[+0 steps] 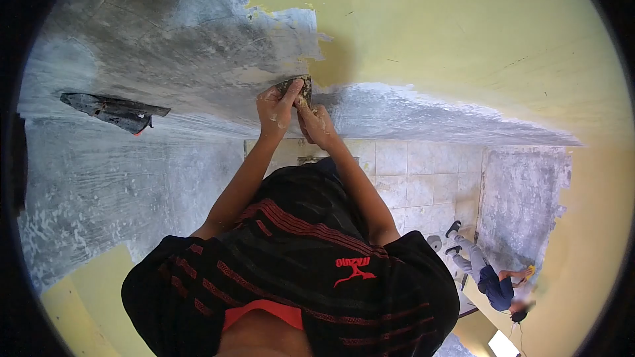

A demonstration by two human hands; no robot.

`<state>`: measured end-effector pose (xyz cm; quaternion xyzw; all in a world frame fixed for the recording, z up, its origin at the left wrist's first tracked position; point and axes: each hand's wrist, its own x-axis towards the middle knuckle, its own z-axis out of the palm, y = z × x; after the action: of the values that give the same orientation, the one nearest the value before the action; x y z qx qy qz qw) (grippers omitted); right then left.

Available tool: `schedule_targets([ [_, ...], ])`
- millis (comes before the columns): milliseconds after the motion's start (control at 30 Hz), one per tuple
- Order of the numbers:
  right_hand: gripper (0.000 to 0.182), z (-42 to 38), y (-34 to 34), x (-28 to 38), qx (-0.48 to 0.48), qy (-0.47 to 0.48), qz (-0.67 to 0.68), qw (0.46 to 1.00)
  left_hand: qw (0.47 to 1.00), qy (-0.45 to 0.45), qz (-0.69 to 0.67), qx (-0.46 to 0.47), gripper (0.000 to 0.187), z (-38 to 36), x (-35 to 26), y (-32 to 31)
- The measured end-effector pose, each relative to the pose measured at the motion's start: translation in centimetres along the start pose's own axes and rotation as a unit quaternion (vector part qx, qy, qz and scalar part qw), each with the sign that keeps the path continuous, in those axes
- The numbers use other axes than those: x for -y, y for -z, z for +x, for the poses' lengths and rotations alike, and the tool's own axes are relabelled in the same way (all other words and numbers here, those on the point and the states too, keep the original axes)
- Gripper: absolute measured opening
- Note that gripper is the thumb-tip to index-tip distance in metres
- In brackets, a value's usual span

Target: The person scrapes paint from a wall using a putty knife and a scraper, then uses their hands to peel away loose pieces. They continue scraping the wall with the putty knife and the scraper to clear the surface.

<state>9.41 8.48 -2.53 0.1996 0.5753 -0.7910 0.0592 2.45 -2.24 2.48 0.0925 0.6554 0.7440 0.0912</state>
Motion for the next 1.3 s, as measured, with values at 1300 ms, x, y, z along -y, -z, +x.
schedule_targets([
  [1300,0.055,-4.5,-1.8,4.0,-0.042,0.110,0.010,0.993,0.999,-0.024,-0.038,-0.013,0.022,-0.1,-4.4,-2.1],
])
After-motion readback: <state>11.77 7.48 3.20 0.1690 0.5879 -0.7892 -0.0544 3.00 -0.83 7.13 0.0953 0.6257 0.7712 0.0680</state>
